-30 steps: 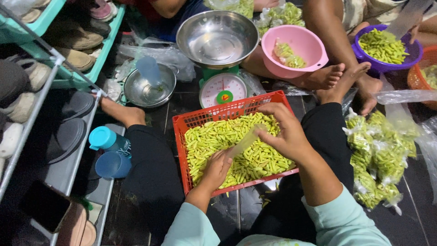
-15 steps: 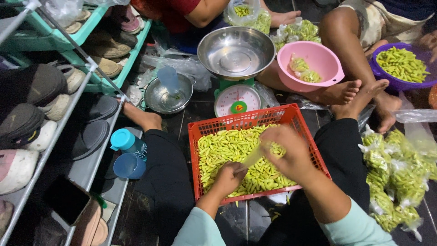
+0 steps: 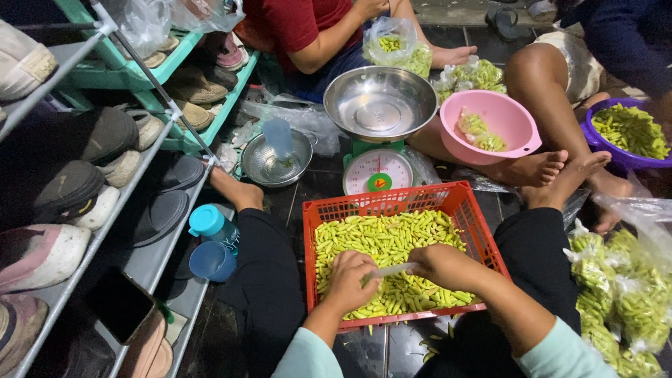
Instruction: The person sits on the floor and repeatedly scoops green beans from a red crate into small plastic bags. They tie each bag and place it on the floor beside them. Other people are also packaging beans nearby.
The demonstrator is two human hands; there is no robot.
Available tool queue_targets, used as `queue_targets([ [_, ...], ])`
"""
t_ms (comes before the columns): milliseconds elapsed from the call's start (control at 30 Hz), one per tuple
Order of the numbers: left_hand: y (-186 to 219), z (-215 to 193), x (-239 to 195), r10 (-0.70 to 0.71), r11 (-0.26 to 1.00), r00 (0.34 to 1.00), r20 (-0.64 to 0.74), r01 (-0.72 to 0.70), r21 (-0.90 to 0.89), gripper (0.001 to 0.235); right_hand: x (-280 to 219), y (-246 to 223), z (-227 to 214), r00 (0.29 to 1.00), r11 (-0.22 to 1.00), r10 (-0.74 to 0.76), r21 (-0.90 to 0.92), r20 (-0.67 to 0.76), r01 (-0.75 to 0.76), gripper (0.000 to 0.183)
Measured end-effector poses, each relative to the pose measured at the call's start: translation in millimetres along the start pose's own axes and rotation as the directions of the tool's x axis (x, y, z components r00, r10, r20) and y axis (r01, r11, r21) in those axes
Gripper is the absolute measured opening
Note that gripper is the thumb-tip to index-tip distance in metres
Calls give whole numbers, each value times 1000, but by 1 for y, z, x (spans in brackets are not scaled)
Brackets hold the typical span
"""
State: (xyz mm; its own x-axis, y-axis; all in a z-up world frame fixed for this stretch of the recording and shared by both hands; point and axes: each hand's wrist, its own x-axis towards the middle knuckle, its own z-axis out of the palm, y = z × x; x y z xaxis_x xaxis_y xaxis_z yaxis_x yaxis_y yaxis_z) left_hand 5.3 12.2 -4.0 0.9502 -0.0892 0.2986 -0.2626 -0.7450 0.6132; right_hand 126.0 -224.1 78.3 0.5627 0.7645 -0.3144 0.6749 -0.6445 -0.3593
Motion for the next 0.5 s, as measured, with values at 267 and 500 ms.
queue_targets([
  [267, 31, -36, 38, -149, 987, 852, -502, 98, -126, 17, -12, -48, 42, 985, 505, -144, 849, -92, 153, 24],
  [500, 89, -59, 27, -12, 694, 995, -95, -60, -717, 8, 6, -22, 36, 952, -39, -229, 979, -203, 200, 17],
])
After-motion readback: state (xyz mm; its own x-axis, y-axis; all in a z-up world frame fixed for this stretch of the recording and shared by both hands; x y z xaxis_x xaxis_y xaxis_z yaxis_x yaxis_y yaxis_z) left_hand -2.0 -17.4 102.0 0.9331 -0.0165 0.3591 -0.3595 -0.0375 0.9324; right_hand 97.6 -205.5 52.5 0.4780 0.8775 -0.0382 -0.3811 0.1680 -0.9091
